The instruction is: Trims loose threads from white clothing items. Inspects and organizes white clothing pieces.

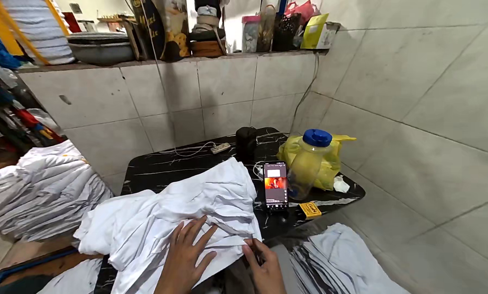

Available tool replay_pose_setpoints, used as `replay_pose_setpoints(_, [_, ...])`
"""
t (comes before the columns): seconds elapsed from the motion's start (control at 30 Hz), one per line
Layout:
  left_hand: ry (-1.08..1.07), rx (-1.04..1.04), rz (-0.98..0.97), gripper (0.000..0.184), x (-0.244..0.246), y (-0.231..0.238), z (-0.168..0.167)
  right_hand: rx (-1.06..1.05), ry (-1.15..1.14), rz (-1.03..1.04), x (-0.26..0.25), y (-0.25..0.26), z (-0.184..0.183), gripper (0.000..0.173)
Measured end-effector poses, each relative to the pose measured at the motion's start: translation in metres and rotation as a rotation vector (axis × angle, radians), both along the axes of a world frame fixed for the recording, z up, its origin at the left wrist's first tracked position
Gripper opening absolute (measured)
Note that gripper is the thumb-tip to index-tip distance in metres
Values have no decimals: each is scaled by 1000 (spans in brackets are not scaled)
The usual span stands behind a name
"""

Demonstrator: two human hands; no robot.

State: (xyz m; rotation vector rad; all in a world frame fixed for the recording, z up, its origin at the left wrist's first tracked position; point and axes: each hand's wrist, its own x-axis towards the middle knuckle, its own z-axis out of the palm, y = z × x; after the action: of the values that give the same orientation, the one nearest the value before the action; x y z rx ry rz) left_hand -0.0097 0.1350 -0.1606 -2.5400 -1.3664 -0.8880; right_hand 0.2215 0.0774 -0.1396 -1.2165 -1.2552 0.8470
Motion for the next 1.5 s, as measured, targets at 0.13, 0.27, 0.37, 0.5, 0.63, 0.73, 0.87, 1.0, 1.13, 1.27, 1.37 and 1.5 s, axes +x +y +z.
replay_pose_setpoints(0.13, [-29, -67, 51, 54, -8, -18, -6, -215, 536, 48, 0, 1, -4, 13])
replay_pose_setpoints(0.27, [-108, -106, 97, 50, -12, -30, -9, -313, 718, 110, 1, 1, -2, 11])
replay_pose_setpoints(0.37, [-197, -101, 110, 44, -13, -39, -12, -331, 688, 108, 1, 0, -1, 11])
replay_pose_setpoints(0.5, [-301, -45, 97, 29, 2, -48, -8, -353, 598, 98, 3, 0, -1, 11])
replay_pose_setpoints(0.63, [-405, -70, -26, 19, 39, -56, 10, -340, 452, 94, 5, -1, -2, 15])
replay_pose_setpoints(0.73, [-436, -67, -81, 20, 64, -55, 12, -267, 308, 89, 5, -3, -3, 19])
replay_pose_setpoints(0.87, [-465, -52, -107, 12, 79, -52, 5, -208, 188, 70, 2, -9, -1, 19])
replay_pose_setpoints(1.0, [-388, -184, -46, 21, 65, -54, 7, -182, 173, 66, -2, -11, -4, 16])
replay_pose_setpoints(1.13, [-236, -233, 233, 21, 29, -62, 8, -84, 45, 56, -14, -7, -8, 16])
replay_pose_setpoints(1.27, [-187, -216, 446, 42, -7, -76, 22, 24, -361, -4, -26, -6, -9, 24])
replay_pose_setpoints(1.37, [-167, -237, 496, 36, -31, -88, 36, -55, -713, -6, -29, -13, 14, 24])
replay_pose_setpoints(1.5, [-172, -286, 537, 27, -48, -99, 44, -319, -945, 231, -36, -14, 43, 34])
